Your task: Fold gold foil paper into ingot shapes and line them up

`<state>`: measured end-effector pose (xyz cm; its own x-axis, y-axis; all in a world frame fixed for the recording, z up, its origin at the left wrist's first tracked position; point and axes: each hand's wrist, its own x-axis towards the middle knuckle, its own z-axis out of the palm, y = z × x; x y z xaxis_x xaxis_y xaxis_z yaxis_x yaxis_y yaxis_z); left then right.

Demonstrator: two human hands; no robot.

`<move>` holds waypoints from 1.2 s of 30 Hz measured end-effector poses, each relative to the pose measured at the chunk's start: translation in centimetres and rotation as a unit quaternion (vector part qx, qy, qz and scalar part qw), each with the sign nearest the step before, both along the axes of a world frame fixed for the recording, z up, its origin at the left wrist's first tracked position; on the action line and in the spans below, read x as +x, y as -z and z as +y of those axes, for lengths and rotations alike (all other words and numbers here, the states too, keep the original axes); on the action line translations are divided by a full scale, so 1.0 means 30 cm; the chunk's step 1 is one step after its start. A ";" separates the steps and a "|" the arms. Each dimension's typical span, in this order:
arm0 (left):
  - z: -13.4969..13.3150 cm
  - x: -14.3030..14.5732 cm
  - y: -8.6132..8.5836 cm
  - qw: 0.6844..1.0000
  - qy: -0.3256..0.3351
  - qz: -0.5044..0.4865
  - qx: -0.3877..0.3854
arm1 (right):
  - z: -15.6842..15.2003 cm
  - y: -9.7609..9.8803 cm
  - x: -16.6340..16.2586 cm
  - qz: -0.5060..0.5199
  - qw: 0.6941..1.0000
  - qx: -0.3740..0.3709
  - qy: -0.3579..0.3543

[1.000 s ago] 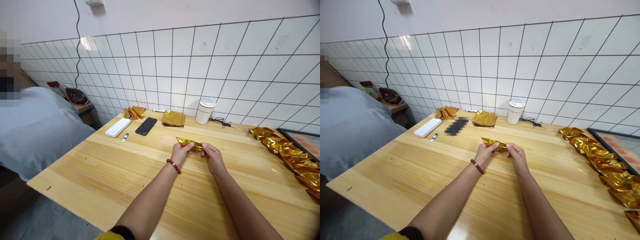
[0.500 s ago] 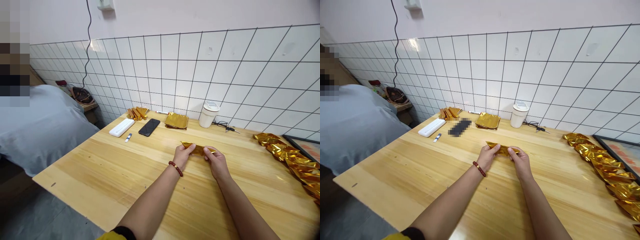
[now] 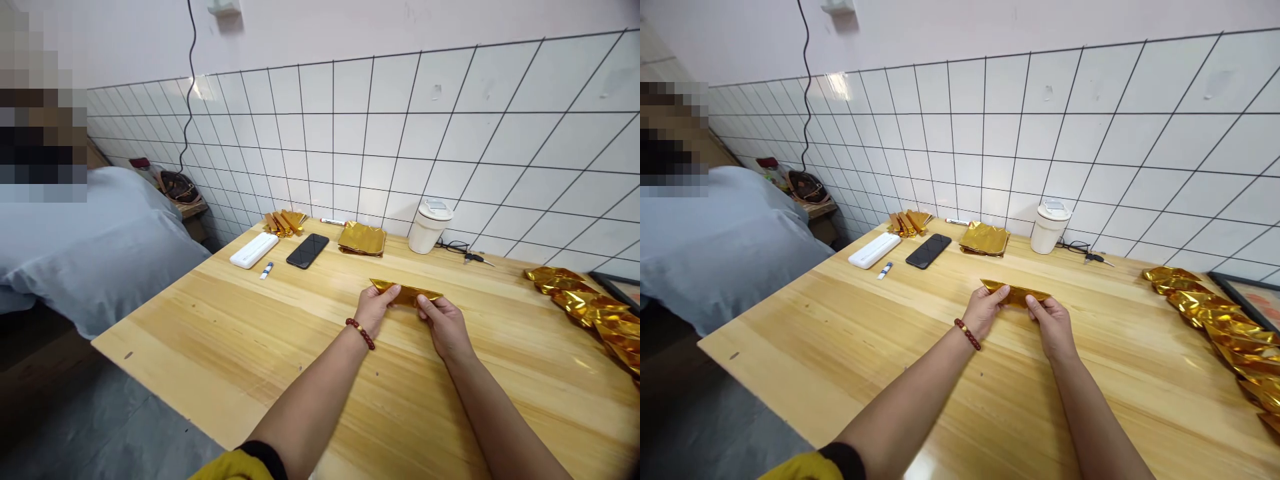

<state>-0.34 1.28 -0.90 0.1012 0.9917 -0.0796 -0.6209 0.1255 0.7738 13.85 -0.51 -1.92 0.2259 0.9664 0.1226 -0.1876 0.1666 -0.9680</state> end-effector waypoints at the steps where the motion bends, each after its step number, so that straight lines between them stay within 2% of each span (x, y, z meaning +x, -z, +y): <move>1: 0.001 0.001 -0.001 1.000 0.003 -0.005 -0.001 | 0.001 0.002 0.000 -0.002 1.000 0.001 0.003; 6: 0.013 0.004 0.008 1.000 0.009 0.007 0.008 | 0.005 0.005 0.010 0.010 1.000 0.011 0.012; 11: 0.041 -0.003 0.027 0.999 0.013 -0.030 -0.013 | 0.010 -0.001 0.015 0.004 0.999 0.013 -0.034; 13: 0.049 -0.001 0.031 0.998 -0.001 -0.057 -0.011 | 0.015 0.002 0.010 0.002 1.000 0.017 -0.021; 17: 0.037 0.007 0.034 0.999 -0.020 -0.030 -0.024 | 0.016 0.015 -0.005 -0.030 0.999 0.008 0.044; 21: -0.002 -0.016 0.037 0.998 -0.045 -0.033 -0.035 | -0.007 0.026 -0.021 -0.041 0.996 -0.015 0.081; 25: -0.044 -0.048 0.046 0.997 -0.061 -0.039 -0.033 | -0.070 0.049 -0.029 -0.033 0.995 -0.027 0.087; 31: -0.137 -0.088 0.065 0.997 -0.062 -0.036 -0.024 | -0.191 0.109 -0.025 -0.152 0.983 -0.006 0.102; 36: -0.236 -0.134 0.074 0.998 -0.058 -0.005 -0.008 | -0.250 0.124 -0.020 -0.152 0.984 -0.011 0.092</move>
